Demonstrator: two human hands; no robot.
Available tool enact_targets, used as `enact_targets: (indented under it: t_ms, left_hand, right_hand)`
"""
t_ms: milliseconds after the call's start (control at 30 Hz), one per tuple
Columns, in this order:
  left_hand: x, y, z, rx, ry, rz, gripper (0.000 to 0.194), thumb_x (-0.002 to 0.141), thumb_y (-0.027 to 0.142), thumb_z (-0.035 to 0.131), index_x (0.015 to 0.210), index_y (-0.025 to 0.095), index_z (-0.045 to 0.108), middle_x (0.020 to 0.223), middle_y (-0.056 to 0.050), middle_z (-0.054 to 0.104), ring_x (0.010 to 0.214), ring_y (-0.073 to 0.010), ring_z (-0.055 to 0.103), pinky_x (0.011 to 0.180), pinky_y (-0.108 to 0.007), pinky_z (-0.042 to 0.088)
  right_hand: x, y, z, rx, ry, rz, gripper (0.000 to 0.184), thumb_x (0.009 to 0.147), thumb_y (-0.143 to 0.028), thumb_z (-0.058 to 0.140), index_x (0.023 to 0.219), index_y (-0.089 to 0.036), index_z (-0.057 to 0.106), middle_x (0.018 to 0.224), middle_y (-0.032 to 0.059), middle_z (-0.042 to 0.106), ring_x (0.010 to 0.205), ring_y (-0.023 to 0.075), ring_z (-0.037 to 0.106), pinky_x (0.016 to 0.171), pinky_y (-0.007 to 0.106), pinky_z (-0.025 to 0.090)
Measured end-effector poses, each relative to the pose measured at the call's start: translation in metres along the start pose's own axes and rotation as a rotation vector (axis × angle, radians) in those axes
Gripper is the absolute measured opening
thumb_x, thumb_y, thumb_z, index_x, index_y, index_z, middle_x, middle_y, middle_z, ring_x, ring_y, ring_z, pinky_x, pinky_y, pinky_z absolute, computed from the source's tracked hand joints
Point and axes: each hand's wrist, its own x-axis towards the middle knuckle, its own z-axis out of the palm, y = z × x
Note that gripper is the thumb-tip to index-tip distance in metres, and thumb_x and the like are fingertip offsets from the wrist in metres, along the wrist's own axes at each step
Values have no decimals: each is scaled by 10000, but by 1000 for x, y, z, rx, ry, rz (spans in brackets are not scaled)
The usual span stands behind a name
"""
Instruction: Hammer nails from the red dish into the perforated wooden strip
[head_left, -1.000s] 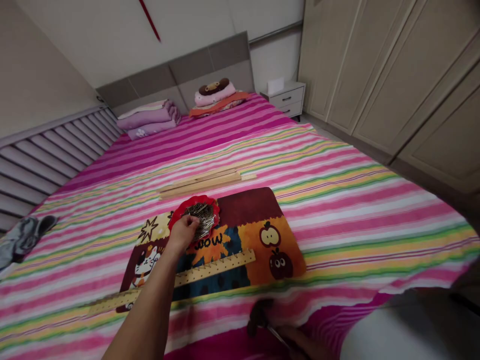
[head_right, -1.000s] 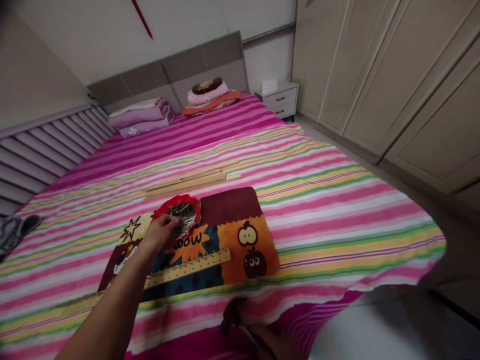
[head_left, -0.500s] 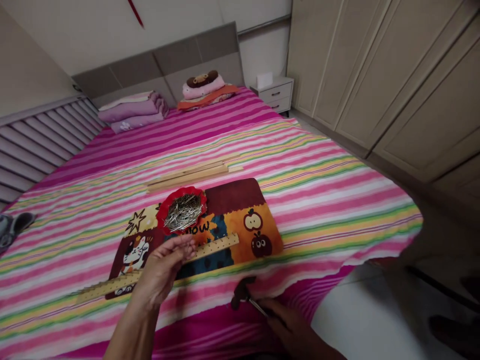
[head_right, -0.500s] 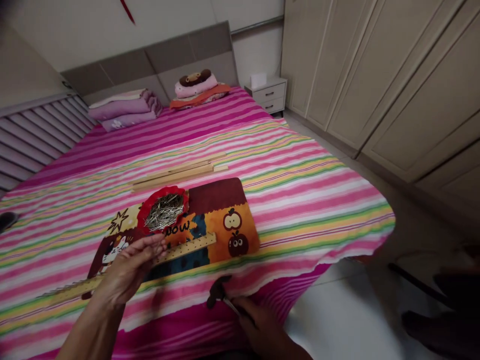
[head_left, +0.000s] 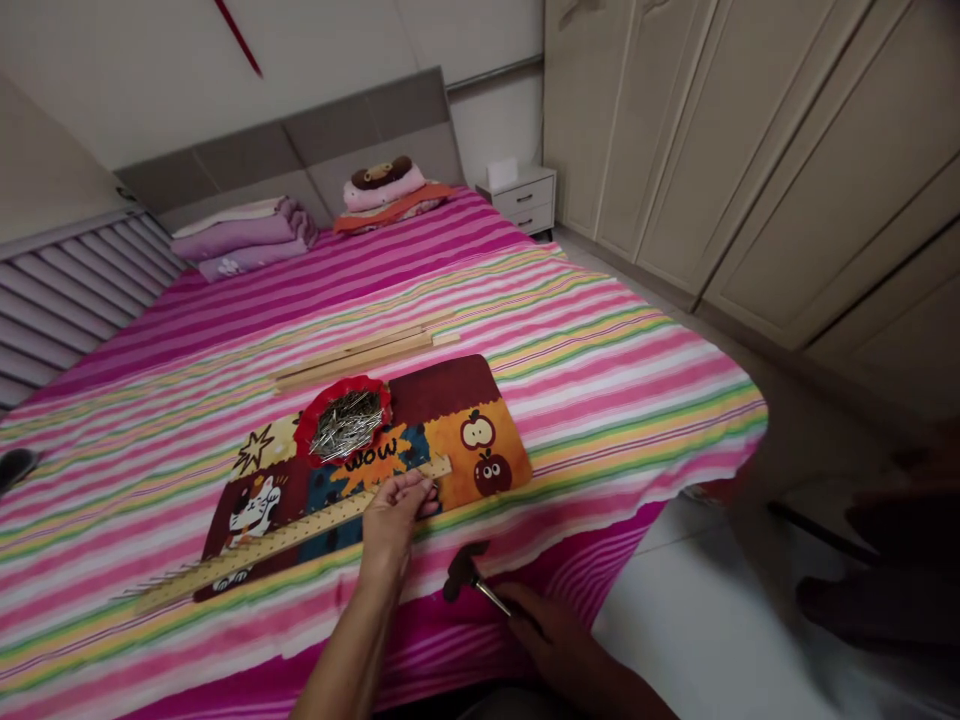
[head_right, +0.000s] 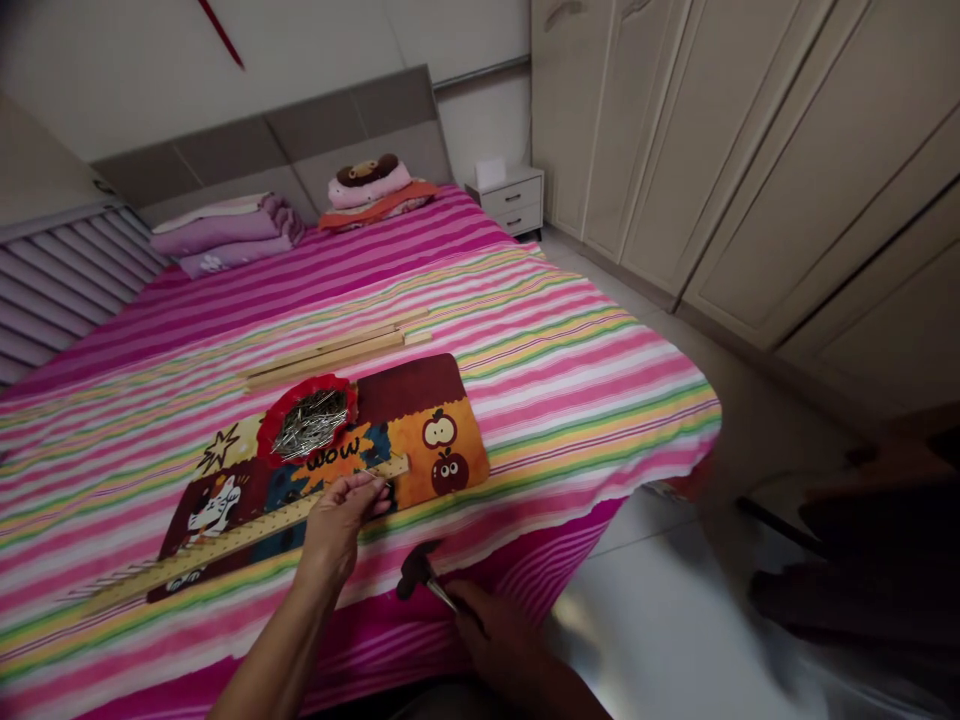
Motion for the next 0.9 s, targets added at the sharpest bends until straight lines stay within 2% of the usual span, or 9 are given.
enact_targets:
  t_ms: [100,267,800,900]
  left_hand:
    - [6,-9,8,21,18,92,410,441,393,796,701,137,608,656,-19,633,618,-116,597,588,-220,511]
    - [14,-17,15,96,53,185,396,499,435,769,748,150,651,674,3,633,617,-96,568,632,-214,465]
    - [12,-18,20,291,97,210,369,565,470,690,763,159,677,677,-6,624,518,-97,494,502,-217,409]
    - [16,-24,16,360,124,265,357,602,478,662,775,166,687,717,-16,643,552,-109,514,534,-231,432]
  right_hand:
    - [-2,0,-2,8,0,-4,377,868,-190,431,1212,-269,564,1160,18,659,1032,196,604,898,304,437]
    - [-2,-3,-6,56,-6,-8,367,875,-189,430,1206,-265,568,1164,19,654,1057,199,592,907,300,428]
    - [-3,-3,-7,26,-3,-7,389,870,-179,433,1227,-266,558,1182,24,648,1064,201,591,922,319,426]
    - [-3,-5,-7,30,-3,-6,382,878,-199,433,1234,-259,559,1208,31,636,1096,203,579,950,326,417]
